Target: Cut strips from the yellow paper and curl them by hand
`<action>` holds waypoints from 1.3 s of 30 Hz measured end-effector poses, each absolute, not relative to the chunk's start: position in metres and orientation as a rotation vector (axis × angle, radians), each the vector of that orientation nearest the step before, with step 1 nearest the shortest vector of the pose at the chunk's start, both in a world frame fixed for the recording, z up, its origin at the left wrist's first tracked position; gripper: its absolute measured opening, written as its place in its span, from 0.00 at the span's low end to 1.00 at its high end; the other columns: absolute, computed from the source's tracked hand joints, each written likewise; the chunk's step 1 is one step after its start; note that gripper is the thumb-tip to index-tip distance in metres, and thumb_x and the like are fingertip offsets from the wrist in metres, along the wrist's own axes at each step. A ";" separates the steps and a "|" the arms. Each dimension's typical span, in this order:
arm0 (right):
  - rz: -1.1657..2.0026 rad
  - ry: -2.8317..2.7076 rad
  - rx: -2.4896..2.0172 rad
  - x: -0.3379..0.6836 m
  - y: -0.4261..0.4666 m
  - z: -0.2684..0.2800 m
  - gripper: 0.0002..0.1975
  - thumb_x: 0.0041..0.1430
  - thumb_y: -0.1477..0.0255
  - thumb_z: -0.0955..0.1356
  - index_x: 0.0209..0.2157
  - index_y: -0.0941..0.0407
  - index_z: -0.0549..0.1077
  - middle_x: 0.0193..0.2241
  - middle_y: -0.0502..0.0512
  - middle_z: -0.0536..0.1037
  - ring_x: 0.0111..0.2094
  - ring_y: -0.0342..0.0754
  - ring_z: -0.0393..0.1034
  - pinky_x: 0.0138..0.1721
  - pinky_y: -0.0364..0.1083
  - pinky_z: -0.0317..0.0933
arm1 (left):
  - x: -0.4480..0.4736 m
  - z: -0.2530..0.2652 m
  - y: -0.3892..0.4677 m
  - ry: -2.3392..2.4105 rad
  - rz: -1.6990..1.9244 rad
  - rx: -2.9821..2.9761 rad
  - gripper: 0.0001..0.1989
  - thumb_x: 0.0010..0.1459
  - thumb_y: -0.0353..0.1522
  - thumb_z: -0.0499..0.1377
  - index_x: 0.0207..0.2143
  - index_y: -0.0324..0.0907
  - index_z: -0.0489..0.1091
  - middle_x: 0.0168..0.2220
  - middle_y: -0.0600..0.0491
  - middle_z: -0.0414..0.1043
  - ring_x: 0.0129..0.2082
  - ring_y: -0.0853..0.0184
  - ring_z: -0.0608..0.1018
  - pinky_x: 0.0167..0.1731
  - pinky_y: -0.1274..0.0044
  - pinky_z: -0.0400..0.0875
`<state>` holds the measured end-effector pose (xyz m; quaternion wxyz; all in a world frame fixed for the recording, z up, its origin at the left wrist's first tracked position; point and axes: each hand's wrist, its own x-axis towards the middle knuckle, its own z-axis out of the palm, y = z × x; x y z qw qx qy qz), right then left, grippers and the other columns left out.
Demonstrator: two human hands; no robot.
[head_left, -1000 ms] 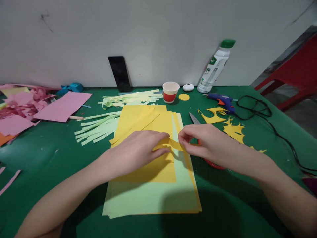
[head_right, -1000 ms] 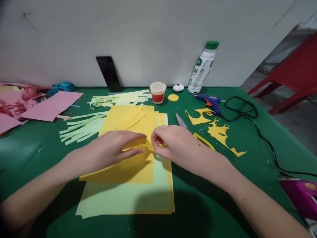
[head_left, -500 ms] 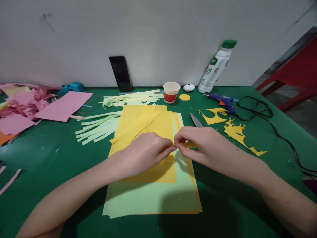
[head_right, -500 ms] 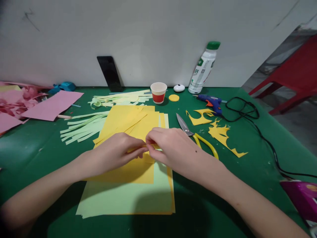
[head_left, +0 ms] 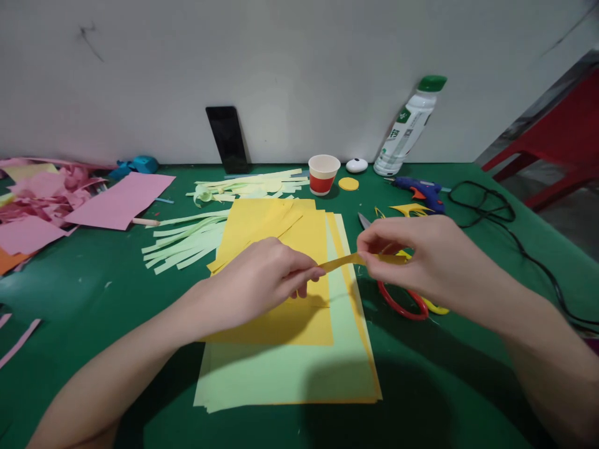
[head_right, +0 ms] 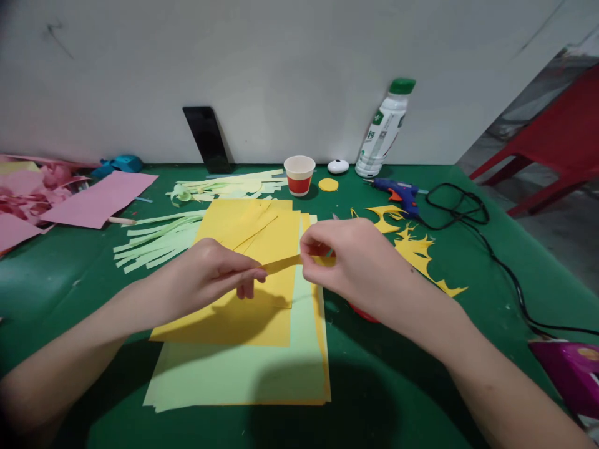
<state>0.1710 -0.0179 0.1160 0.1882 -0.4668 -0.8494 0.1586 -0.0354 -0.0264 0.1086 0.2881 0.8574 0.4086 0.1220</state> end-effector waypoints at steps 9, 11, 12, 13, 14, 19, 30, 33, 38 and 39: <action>0.256 -2.399 -1.390 0.200 -0.005 0.119 0.07 0.50 0.75 0.64 0.20 0.54 0.66 0.19 0.49 0.72 0.21 0.44 0.66 0.22 0.43 0.58 | -0.040 0.116 -0.024 1.149 0.356 2.259 0.16 0.58 0.36 0.52 0.24 0.40 0.73 0.20 0.57 0.74 0.16 0.77 0.69 0.19 0.84 0.61; 0.074 -2.348 -1.416 0.203 -0.003 0.120 0.08 0.51 0.73 0.64 0.20 0.54 0.65 0.18 0.50 0.72 0.20 0.45 0.66 0.21 0.45 0.56 | -0.040 0.117 -0.024 1.167 0.336 2.250 0.16 0.58 0.36 0.52 0.24 0.39 0.74 0.20 0.57 0.74 0.14 0.78 0.67 0.18 0.84 0.60; -0.013 -2.306 -1.414 0.203 -0.003 0.121 0.07 0.51 0.73 0.64 0.20 0.54 0.66 0.19 0.51 0.72 0.20 0.46 0.66 0.21 0.45 0.56 | -0.040 0.117 -0.023 1.177 0.325 2.239 0.16 0.58 0.37 0.51 0.24 0.39 0.74 0.20 0.57 0.74 0.13 0.78 0.66 0.17 0.84 0.59; -0.078 -2.257 -1.394 0.201 -0.005 0.121 0.07 0.52 0.73 0.64 0.21 0.55 0.66 0.20 0.52 0.73 0.21 0.47 0.66 0.22 0.46 0.56 | -0.040 0.117 -0.023 1.189 0.314 2.224 0.17 0.58 0.37 0.51 0.24 0.39 0.74 0.20 0.57 0.74 0.13 0.78 0.64 0.17 0.84 0.58; -0.111 -2.219 -1.354 0.197 -0.007 0.121 0.06 0.53 0.74 0.64 0.23 0.55 0.67 0.22 0.52 0.74 0.22 0.47 0.67 0.23 0.46 0.57 | -0.040 0.117 -0.024 1.197 0.306 2.207 0.18 0.58 0.37 0.51 0.23 0.39 0.73 0.20 0.57 0.74 0.12 0.79 0.63 0.17 0.84 0.58; 0.055 -2.343 -0.996 0.163 -0.027 0.112 0.05 0.55 0.74 0.63 0.30 0.59 0.71 0.28 0.54 0.77 0.30 0.45 0.70 0.30 0.43 0.60 | -0.036 0.111 -0.025 1.165 0.296 2.201 0.20 0.58 0.39 0.50 0.21 0.38 0.72 0.20 0.56 0.74 0.13 0.78 0.65 0.18 0.84 0.59; 0.405 -2.458 -1.071 0.148 -0.033 0.099 0.06 0.54 0.76 0.62 0.26 0.57 0.68 0.24 0.49 0.73 0.22 0.41 0.63 0.23 0.41 0.53 | -0.030 0.102 -0.031 1.091 0.210 2.362 0.16 0.59 0.31 0.48 0.24 0.37 0.71 0.19 0.54 0.72 0.17 0.74 0.71 0.19 0.83 0.58; 0.340 -2.477 -1.126 0.151 -0.031 0.103 0.05 0.52 0.77 0.62 0.25 0.57 0.67 0.22 0.49 0.71 0.21 0.41 0.61 0.22 0.42 0.51 | -0.032 0.104 -0.030 1.113 0.244 2.371 0.18 0.60 0.35 0.48 0.23 0.37 0.71 0.18 0.53 0.72 0.16 0.74 0.70 0.20 0.82 0.59; 0.178 -2.489 -1.216 0.163 -0.024 0.109 0.05 0.52 0.76 0.62 0.24 0.56 0.64 0.21 0.48 0.68 0.20 0.41 0.58 0.22 0.42 0.51 | -0.036 0.112 -0.028 1.143 0.301 2.325 0.19 0.59 0.37 0.50 0.20 0.37 0.70 0.18 0.56 0.73 0.14 0.77 0.68 0.20 0.84 0.59; 0.155 -2.491 -1.233 0.166 -0.022 0.109 0.05 0.52 0.76 0.62 0.24 0.56 0.63 0.21 0.48 0.68 0.20 0.41 0.59 0.22 0.42 0.51 | -0.036 0.114 -0.027 1.158 0.312 2.308 0.18 0.59 0.36 0.51 0.21 0.37 0.71 0.19 0.56 0.73 0.15 0.78 0.68 0.20 0.84 0.60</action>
